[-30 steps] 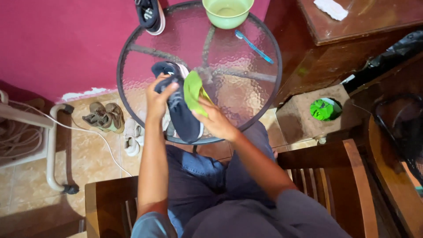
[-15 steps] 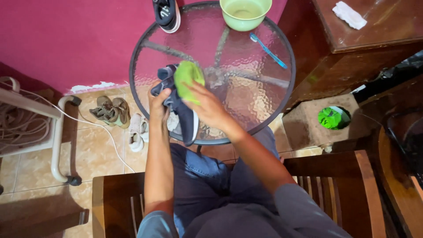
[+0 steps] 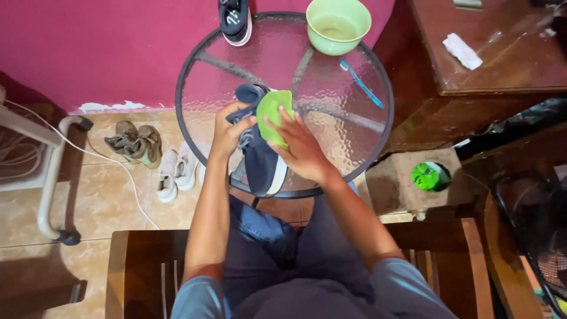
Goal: The person cleans a dark-colored sneaker placed on a glass table. They first untie the laces, then scrub the shoe with a toothbrush, and finally wipe it with a green cloth. The shoe remains on the table throughout the process.
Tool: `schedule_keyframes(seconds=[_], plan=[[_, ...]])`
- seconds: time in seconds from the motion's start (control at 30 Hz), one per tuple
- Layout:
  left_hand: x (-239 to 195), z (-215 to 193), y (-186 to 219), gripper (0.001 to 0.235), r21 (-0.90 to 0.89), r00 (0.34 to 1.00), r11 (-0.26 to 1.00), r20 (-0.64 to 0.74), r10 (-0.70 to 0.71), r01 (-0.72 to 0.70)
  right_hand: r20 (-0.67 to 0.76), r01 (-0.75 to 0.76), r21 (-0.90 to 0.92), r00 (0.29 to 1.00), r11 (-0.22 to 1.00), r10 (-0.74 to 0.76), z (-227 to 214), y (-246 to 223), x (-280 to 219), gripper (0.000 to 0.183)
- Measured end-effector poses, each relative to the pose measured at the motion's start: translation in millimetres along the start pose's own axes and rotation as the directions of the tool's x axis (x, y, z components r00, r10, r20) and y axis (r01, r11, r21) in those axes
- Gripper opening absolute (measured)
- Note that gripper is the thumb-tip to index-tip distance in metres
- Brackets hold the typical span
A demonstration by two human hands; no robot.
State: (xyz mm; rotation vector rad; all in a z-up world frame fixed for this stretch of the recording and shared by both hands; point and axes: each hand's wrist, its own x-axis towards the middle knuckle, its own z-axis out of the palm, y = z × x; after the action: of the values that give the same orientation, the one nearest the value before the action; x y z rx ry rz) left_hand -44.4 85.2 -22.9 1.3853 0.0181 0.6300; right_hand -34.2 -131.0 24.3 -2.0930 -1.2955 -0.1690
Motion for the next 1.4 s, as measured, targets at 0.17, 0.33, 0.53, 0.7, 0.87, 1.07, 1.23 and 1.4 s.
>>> schedule_keyframes(seconds=[0.17,0.33,0.53,0.7,0.87,1.07,1.23,1.4], plan=[[7.8,28.8,16.6,0.033,0.480,0.925,0.791,0.206,0.319,-0.379,-0.057,-0.385,0.280,0.908,0.880,0.415,4.3,-12.9,-9.3,0.052],[-47.5,70.8,73.4,0.086,0.648,0.984,0.754,-0.036,0.174,-0.110,-0.158,-0.358,0.404,0.879,0.842,0.450,28.6,9.3,-31.0,0.048],[-69.6,68.2,70.5,0.085,0.536,0.987,0.829,-0.120,-0.110,0.158,-0.323,-0.152,0.812,0.686,0.563,0.651,79.5,73.7,-53.7,0.021],[-70.8,68.5,81.0,0.070,0.525,0.988,0.837,-0.060,-0.144,0.153,-0.343,-0.317,0.709,0.625,0.630,0.701,74.5,33.8,-32.9,0.059],[-62.8,65.6,70.7,0.067,0.506,0.981,0.843,-0.136,-0.135,0.186,-0.291,-0.174,0.075,0.938,0.982,0.188,61.8,2.4,-37.3,0.059],[-69.1,68.5,76.9,0.065,0.568,0.974,0.792,-0.150,-0.168,0.224,-0.185,-0.154,0.004,0.971,0.988,0.153,39.8,15.9,-61.2,0.055],[-71.4,68.9,72.3,0.063,0.568,0.983,0.804,-0.143,-0.111,0.173,-0.235,-0.252,-0.019,0.942,0.968,0.240,54.1,33.4,-30.5,0.060],[-68.6,68.4,61.4,0.067,0.561,0.983,0.815,-0.172,-0.060,0.148,-0.157,-0.150,0.010,0.976,0.989,0.150,35.0,9.9,-46.6,0.047]])
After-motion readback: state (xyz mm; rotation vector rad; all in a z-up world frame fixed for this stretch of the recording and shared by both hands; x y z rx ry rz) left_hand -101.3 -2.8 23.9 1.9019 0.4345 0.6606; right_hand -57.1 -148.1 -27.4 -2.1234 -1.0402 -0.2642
